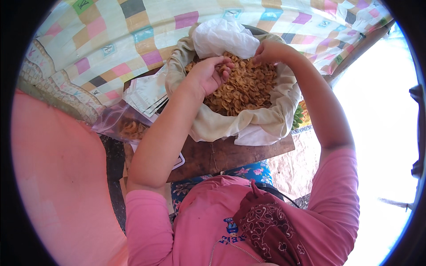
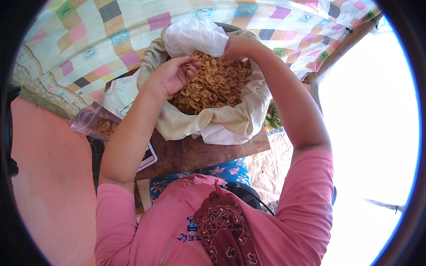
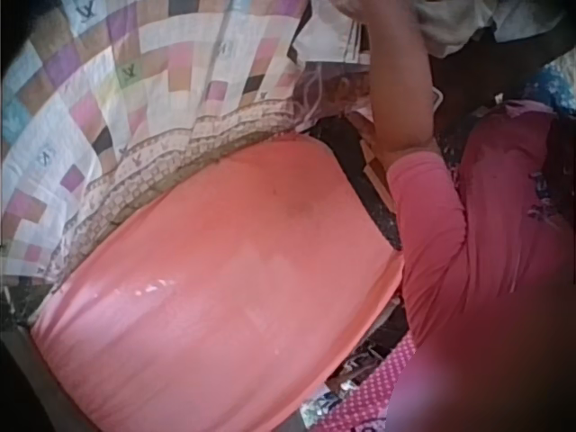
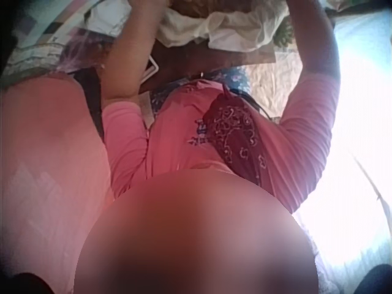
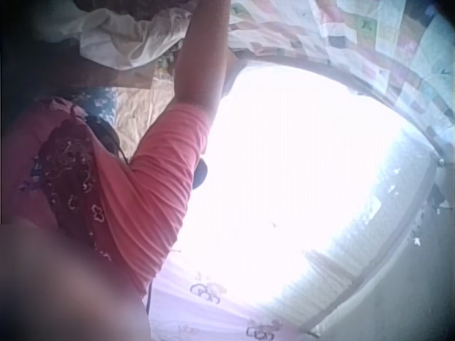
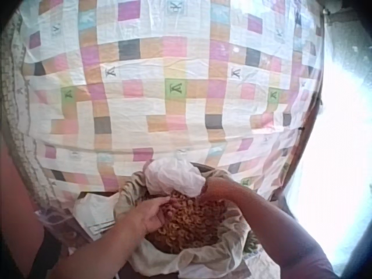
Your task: The person scoops dried snack pieces from a cloth-lined basket into small clear plastic bags using their hands. They place filled bags on a digital scale to check weight, then continue filling additional bags.
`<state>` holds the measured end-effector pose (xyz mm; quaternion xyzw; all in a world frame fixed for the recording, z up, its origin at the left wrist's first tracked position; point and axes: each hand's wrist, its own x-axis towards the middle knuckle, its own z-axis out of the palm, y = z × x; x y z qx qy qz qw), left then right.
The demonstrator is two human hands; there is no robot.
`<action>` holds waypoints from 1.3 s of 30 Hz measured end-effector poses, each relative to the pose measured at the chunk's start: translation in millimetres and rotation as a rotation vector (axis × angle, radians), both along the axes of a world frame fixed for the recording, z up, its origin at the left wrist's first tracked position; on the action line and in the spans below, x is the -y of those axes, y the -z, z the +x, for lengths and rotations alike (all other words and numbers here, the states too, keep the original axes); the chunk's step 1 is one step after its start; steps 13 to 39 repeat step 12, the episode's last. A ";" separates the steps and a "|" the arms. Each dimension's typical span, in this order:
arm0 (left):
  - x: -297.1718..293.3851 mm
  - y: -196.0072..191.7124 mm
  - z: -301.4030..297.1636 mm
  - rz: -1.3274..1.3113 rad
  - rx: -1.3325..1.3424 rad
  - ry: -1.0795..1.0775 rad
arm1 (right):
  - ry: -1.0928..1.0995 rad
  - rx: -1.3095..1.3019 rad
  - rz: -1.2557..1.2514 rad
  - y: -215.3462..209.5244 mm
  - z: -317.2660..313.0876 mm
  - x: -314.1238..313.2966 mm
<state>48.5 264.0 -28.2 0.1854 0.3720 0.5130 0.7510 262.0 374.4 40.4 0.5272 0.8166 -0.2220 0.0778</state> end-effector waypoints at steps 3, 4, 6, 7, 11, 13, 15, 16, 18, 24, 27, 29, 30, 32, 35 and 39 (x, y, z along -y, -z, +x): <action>3.2 -0.6 7.1 0.005 -0.055 -0.023 | -0.047 -0.241 -0.137 -18.7 -13.0 17.1; 4.4 -0.5 7.6 0.050 -0.053 -0.013 | -0.118 -0.319 -0.151 -21.1 -14.8 23.2; 6.0 0.5 6.8 0.140 -0.006 0.007 | -0.086 -0.389 -0.149 -20.0 -23.6 29.0; 6.1 1.7 6.9 0.158 -0.032 -0.025 | -0.076 -0.445 -0.162 -17.3 -26.9 30.5; 2.6 7.6 4.6 0.203 -0.063 -0.105 | -0.049 -0.615 -0.157 -1.9 -27.2 31.8; 1.2 8.6 3.5 0.194 -0.062 -0.118 | -0.036 -0.682 -0.166 4.4 -26.6 33.3; 1.2 8.6 3.5 0.194 -0.062 -0.118 | -0.036 -0.682 -0.166 4.4 -26.6 33.3; 1.2 8.6 3.5 0.194 -0.062 -0.118 | -0.036 -0.682 -0.166 4.4 -26.6 33.3; 1.2 8.6 3.5 0.194 -0.062 -0.118 | -0.036 -0.682 -0.166 4.4 -26.6 33.3; 1.2 8.6 3.5 0.194 -0.062 -0.118 | -0.036 -0.682 -0.166 4.4 -26.6 33.3; 1.2 8.6 3.5 0.194 -0.062 -0.118 | -0.036 -0.682 -0.166 4.4 -26.6 33.3; 1.2 8.6 3.5 0.194 -0.062 -0.118 | -0.036 -0.682 -0.166 4.4 -26.6 33.3; 1.2 8.6 3.5 0.194 -0.062 -0.118 | -0.036 -0.682 -0.166 4.4 -26.6 33.3; 1.2 8.6 3.5 0.194 -0.062 -0.118 | -0.036 -0.682 -0.166 4.4 -26.6 33.3; 1.2 8.6 3.5 0.194 -0.062 -0.118 | -0.036 -0.682 -0.166 4.4 -26.6 33.3; 1.2 8.6 3.5 0.194 -0.062 -0.118 | -0.036 -0.682 -0.166 4.4 -26.6 33.3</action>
